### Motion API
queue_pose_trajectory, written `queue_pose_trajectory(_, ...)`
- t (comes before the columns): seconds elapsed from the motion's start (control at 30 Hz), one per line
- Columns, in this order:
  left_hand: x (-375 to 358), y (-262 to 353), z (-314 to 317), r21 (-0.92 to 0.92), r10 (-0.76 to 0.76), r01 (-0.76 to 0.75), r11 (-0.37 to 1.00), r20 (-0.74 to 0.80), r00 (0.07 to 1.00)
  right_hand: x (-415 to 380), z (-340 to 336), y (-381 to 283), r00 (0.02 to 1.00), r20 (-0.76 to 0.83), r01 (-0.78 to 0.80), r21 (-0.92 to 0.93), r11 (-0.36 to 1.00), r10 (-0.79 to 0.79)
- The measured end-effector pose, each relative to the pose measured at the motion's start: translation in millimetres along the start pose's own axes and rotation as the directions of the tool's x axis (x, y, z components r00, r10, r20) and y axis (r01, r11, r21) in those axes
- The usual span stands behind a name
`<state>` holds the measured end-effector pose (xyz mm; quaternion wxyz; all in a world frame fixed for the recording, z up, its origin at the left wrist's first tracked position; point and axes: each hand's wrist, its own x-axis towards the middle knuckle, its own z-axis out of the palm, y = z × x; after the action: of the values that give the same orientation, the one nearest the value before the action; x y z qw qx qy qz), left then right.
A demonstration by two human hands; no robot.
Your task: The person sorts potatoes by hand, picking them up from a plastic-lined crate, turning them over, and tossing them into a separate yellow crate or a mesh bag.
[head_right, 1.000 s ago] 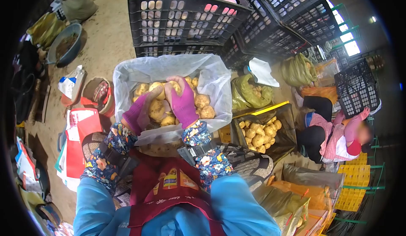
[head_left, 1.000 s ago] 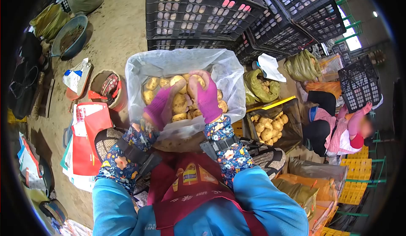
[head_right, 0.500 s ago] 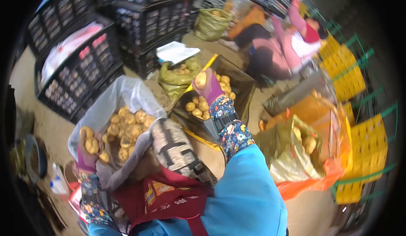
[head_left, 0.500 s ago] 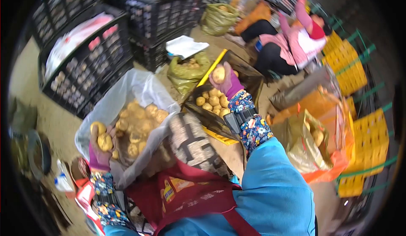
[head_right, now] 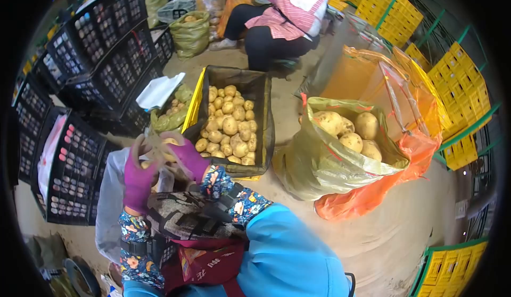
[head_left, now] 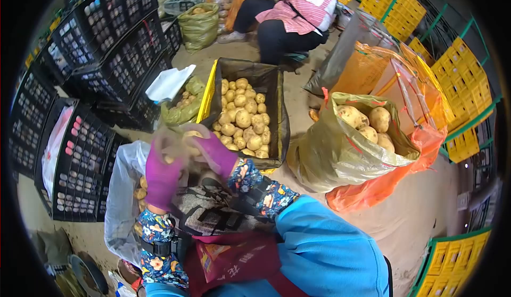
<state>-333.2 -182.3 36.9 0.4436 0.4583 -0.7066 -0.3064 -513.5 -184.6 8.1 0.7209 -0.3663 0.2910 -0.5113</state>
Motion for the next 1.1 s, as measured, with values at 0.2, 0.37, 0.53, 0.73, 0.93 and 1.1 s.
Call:
queue_pose_trajectory(0.2,17.3,-6.0,78.4,0.237,0.312,-0.277,0.931,-0.124,0.942,-21.2,-25.0,7.3,0.992,-0.057,0.095,-0.286,0.953,-0.116)
queue_pose_trajectory(0.37,9.1,47.6,98.9,-0.218,0.106,-0.071,0.973,0.155,0.982,-59.2,-37.8,-9.7,0.967,-0.156,0.181,-0.142,0.973,-0.203)
queue_pose_trajectory(0.53,7.1,90.4,87.8,-0.622,-0.153,0.298,0.724,0.277,0.949,-132.0,-40.5,-84.8,0.942,-0.256,0.162,-0.221,0.962,-0.217)
queue_pose_trajectory(0.73,17.4,48.0,14.3,-0.589,-0.202,0.287,0.755,0.206,0.957,-254.3,-16.0,-238.8,0.802,-0.244,0.368,-0.519,0.772,-0.546)
queue_pose_trajectory(0.93,11.6,-5.3,-75.6,-0.608,-0.36,0.266,0.748,-0.035,0.932,-240.9,-79.8,-452.2,0.392,-0.161,0.534,-0.762,0.366,-0.906)
queue_pose_trajectory(1.1,-23.8,-21.4,-132.7,-0.47,-0.318,0.205,0.859,-0.176,0.931,-212.0,-272.2,-611.8,0.312,-0.199,-0.457,-0.889,0.037,-0.929)
